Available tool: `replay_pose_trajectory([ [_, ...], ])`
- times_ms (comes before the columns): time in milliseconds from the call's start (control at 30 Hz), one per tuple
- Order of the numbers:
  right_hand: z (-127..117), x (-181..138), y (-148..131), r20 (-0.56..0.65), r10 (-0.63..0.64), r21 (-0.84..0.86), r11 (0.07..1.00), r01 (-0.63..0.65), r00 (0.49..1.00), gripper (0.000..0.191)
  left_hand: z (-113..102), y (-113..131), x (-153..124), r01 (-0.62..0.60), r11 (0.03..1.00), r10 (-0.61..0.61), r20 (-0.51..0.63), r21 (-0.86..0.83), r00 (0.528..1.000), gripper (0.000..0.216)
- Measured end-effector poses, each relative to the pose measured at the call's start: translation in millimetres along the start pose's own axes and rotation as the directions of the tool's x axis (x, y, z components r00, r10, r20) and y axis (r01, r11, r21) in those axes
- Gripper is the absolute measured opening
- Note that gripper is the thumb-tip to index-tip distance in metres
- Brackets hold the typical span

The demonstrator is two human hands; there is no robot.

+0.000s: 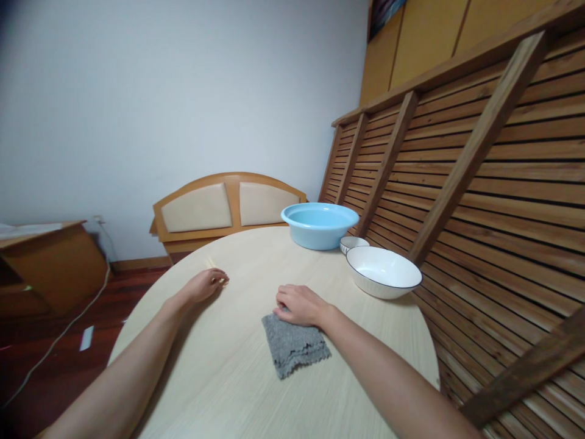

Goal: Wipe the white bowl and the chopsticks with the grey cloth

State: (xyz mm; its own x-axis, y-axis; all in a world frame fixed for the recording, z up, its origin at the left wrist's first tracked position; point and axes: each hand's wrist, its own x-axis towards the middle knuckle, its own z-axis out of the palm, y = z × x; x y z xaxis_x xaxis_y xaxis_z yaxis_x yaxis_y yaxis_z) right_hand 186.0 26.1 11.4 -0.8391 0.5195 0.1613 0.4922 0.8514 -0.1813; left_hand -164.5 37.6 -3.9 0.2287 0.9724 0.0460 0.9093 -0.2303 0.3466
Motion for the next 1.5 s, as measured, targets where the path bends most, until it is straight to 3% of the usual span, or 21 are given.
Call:
replay_pose_trajectory([
  [100,-1,-1,3,0.027,0.006,-0.015,1.0,-0.005,1.0,0.032,-1,9,-1,0.047,0.998,-0.047,0.003,0.04,0.999,0.035],
  [267,0,-8,10,-0.007,0.161,-0.001,0.987,-0.161,0.987,0.037,2,22,-2,0.051,0.994,-0.057,0.063,0.095,0.996,0.025],
  [500,-6,-21,21,-0.023,0.366,-0.094,0.926,-0.367,0.93,0.04,16,60,-4,-0.171,0.985,0.169,0.082,0.025,0.982,0.032],
  [667,-18,-14,38,0.053,0.553,-0.194,0.823,-0.534,0.832,0.049,34,107,-8,-0.389,0.904,0.406,0.071,-0.177,0.911,0.03],
  [800,-25,-10,51,0.056,0.686,-0.18,0.722,-0.668,0.726,0.046,40,127,-12,-0.491,0.82,0.53,0.065,-0.293,0.846,0.034],
  [867,-24,-12,53,0.028,0.736,-0.111,0.675,-0.729,0.677,0.052,38,128,-14,-0.49,0.818,0.525,0.045,-0.301,0.85,0.034],
  [967,-21,-17,55,0.032,0.767,0.0,0.641,-0.767,0.641,0.058,35,129,-13,-0.381,0.893,0.398,0.027,-0.24,0.917,0.041],
  [1067,-20,-24,58,0.085,0.725,0.093,0.677,-0.73,0.684,0.047,35,139,-8,-0.24,0.965,0.245,0.042,-0.104,0.968,0.047],
  [1133,-21,-28,58,0.073,0.664,0.19,0.723,-0.664,0.744,0.036,37,150,-3,-0.184,0.983,0.183,0.072,0.01,0.98,0.032],
  [1300,-30,-41,52,-0.05,0.446,0.48,0.796,-0.37,0.894,0.025,47,166,4,-0.078,0.992,0.071,0.073,0.095,0.995,0.028],
  [1400,-37,-44,44,-0.108,0.378,0.528,0.806,-0.269,0.92,0.022,55,160,2,-0.106,0.993,0.105,0.014,0.052,0.994,0.031],
  [1500,-38,-40,37,-0.187,0.372,0.476,0.844,-0.247,0.909,0.023,62,151,-1,-0.158,0.987,0.158,-0.021,-0.011,0.987,0.027],
])
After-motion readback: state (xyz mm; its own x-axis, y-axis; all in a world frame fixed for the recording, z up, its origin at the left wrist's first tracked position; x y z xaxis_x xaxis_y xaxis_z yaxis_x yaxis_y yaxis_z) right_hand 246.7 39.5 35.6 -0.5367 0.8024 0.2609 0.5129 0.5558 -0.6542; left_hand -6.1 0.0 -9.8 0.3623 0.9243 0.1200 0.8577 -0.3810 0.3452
